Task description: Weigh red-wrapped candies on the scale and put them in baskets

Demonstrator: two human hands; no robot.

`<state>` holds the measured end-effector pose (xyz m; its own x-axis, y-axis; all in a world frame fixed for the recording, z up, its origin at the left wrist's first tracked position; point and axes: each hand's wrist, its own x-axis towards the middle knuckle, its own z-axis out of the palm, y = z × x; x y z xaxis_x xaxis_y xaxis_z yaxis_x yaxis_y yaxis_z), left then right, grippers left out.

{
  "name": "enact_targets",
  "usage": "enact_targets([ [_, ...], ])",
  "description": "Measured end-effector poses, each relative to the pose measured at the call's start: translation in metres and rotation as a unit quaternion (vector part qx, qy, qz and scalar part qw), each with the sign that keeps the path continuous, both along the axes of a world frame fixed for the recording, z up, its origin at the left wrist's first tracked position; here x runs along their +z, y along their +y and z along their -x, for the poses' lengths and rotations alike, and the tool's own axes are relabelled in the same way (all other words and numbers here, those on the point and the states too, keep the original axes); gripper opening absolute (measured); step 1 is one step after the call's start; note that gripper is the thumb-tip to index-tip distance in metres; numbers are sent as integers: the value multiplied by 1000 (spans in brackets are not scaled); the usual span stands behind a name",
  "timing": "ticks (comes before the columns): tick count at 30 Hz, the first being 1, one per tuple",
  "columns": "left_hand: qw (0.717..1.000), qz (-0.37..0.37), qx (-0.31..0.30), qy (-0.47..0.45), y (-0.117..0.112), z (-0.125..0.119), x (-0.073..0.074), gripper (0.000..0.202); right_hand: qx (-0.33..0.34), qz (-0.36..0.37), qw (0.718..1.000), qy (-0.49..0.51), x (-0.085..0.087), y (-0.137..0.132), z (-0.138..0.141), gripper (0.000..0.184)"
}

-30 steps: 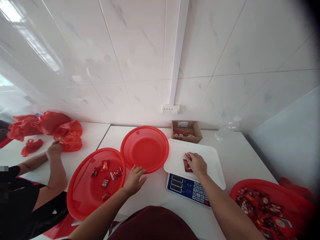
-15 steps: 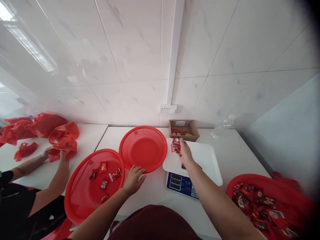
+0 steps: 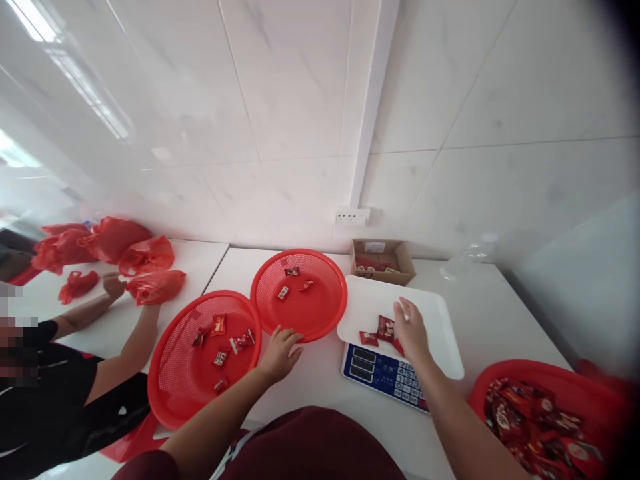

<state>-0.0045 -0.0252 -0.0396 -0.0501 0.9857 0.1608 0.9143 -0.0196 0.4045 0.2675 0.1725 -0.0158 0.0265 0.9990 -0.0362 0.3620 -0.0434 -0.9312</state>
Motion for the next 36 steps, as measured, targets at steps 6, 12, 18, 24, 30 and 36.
enact_targets([
  [6,1000,29,4,0,0,-2,4,24,43,-52,941,-332,-43,-28,-40,63],
  [12,1000,29,5,-1,0,-4,4,24,160,-85,885,-428,-48,-43,-12,61],
  [18,999,46,3,-2,1,-2,6,22,238,-145,844,-459,-49,-36,6,46],
  [24,998,57,5,-1,4,0,5,24,206,-233,841,-443,-53,-21,-2,36],
  [30,999,54,2,-1,3,1,3,24,213,-262,845,-414,-60,0,-9,33],
  [36,999,55,0,2,3,2,3,24,171,-208,884,-382,-64,14,-15,29],
])
